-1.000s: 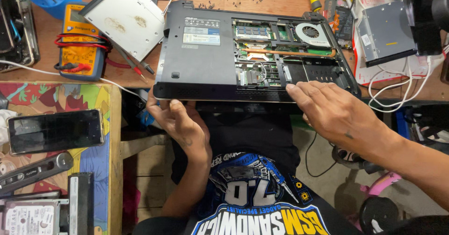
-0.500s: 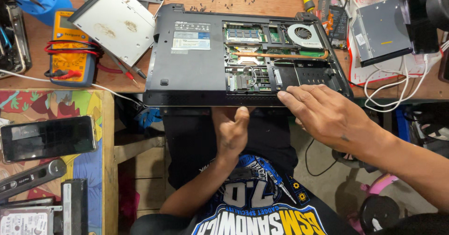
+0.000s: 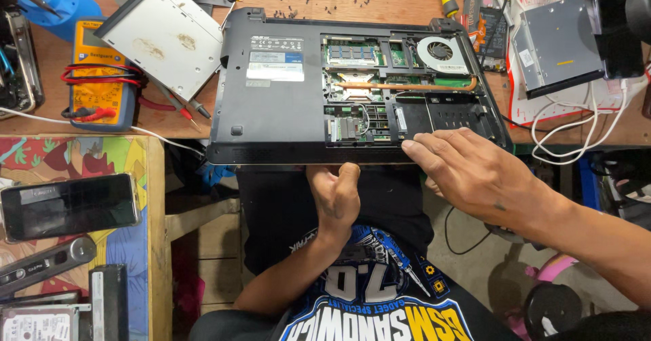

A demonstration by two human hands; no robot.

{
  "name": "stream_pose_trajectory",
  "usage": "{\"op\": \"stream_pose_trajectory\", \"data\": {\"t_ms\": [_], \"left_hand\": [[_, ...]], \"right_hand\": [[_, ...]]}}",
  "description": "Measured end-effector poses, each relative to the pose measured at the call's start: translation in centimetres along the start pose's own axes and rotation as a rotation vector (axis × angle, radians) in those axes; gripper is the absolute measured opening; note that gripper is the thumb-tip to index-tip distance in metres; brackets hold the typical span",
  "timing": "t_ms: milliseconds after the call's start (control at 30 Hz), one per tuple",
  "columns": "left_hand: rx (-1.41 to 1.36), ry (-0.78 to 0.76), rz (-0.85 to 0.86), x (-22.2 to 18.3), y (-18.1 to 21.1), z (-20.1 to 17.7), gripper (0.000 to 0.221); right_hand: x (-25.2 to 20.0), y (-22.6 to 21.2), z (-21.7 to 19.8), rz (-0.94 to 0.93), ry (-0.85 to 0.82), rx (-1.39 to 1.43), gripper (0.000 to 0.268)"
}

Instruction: The person uses a screwdriver to tighten screws on the underside of a disassembled laptop, then closes the lid and uses a plastic pry tool to separate the screen bezel from the keyboard deck.

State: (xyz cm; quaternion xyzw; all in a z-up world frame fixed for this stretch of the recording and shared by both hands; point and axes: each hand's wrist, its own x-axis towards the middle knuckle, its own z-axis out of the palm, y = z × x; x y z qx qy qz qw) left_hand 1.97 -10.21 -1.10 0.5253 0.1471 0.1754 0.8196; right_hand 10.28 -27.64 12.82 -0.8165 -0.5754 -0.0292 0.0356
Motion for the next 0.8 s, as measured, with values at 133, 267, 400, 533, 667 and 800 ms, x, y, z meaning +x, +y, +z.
{"op": "stream_pose_trajectory", "data": {"t_ms": [133,267,400,533,667,800], "left_hand": [[0.03,-0.012,0.033,0.1,0.3,-0.2,0.012],[0.0,-0.025,0.033,-0.2,-0.4,-0.6,0.022],[0.011,-0.031,0.035,-0.5,-1.0,-1.0,0.024],[-0.109,-0.088,-0.043,-0.3,-1.8,-1.3,0.015],[-0.103,-0.109,0.014,-0.5,-2.8,-1.8,0.016],[-0.05,-0.085,0.038,-0.8,-3.9,-2.5,0.022]], "right_hand": [[0.0,0.1,0.4,0.042,0.053,0.125,0.066],[-0.3,-0.1,1.1,0.101,0.108,0.232,0.061],[-0.2,-0.2,1.3,0.144,0.121,0.279,0.056],[0.0,0.3,1.4,0.18,0.074,0.298,0.056],[0.3,0.7,2.3,0.259,0.035,0.373,0.049],[0.5,0.8,3.5,0.303,0.015,0.463,0.04]]}}
